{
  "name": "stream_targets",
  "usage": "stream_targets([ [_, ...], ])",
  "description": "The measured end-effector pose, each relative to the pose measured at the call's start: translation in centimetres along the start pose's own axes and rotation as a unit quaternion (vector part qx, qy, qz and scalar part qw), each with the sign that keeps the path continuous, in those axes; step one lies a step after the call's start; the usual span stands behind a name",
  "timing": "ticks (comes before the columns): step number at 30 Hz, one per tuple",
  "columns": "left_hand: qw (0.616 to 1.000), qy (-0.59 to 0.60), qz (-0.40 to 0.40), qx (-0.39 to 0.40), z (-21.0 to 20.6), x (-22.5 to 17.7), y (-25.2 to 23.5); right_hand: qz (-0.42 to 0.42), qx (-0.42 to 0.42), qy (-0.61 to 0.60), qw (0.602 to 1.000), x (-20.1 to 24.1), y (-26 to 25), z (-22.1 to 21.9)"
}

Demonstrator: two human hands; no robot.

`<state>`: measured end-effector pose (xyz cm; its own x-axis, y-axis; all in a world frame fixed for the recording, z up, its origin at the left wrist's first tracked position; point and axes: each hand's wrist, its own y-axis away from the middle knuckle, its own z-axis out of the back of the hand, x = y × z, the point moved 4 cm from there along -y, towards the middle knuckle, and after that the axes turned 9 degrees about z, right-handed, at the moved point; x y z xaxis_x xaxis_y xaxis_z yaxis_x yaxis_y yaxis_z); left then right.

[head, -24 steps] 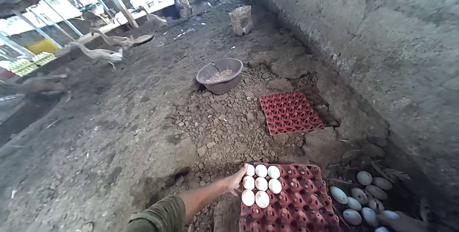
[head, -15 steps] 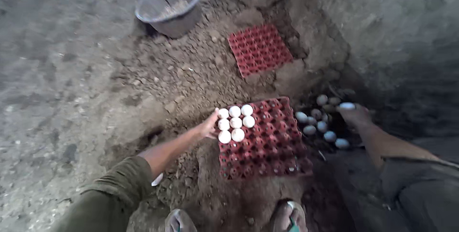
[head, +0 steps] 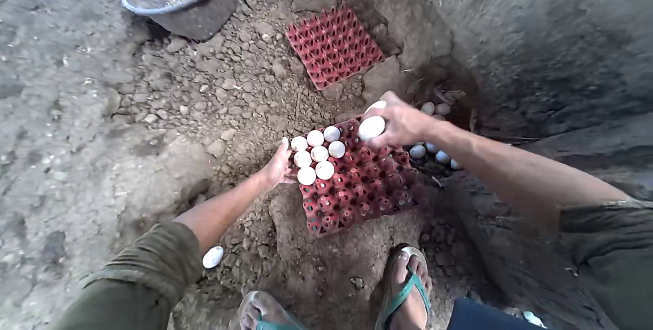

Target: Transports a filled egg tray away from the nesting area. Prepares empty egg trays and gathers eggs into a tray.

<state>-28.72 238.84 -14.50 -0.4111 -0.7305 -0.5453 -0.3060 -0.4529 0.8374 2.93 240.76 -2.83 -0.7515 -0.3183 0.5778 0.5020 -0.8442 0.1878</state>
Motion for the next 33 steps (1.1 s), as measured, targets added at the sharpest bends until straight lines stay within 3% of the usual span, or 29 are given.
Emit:
stream_targets([
  [3,1.000,0.008,-0.001,-0.007,-0.2,0.1,0.1,0.046,0.088,0.012,0.995,3.5,-1.0,-4.9],
  [6,1.000,0.004,-0.005,0.001,-0.4,0.3,0.8,0.058,0.140,0.037,0.988,4.3,-1.5,-7.4],
  [10,1.000,0.007,0.000,0.006,-0.5,0.9,1.1,0.037,0.152,0.046,0.987,3.4,-1.5,-6.6],
  [16,1.000,-0.002,0.000,0.004,-0.4,0.9,1.2,0.085,0.099,0.062,0.990,1.3,-0.6,-5.9],
  [23,1.000,-0.007,0.008,0.006,-0.5,0.6,1.4,0.025,0.261,0.104,0.959,2.6,-0.2,-4.5],
  [28,1.000,-0.012,0.006,0.002,-0.7,0.4,1.8,-0.023,0.256,0.052,0.965,2.5,-1.8,-2.5],
  [33,1.000,-0.003,0.009,-0.006,-0.6,0.1,1.8,-0.016,0.158,0.028,0.987,1.0,-4.4,-1.6],
])
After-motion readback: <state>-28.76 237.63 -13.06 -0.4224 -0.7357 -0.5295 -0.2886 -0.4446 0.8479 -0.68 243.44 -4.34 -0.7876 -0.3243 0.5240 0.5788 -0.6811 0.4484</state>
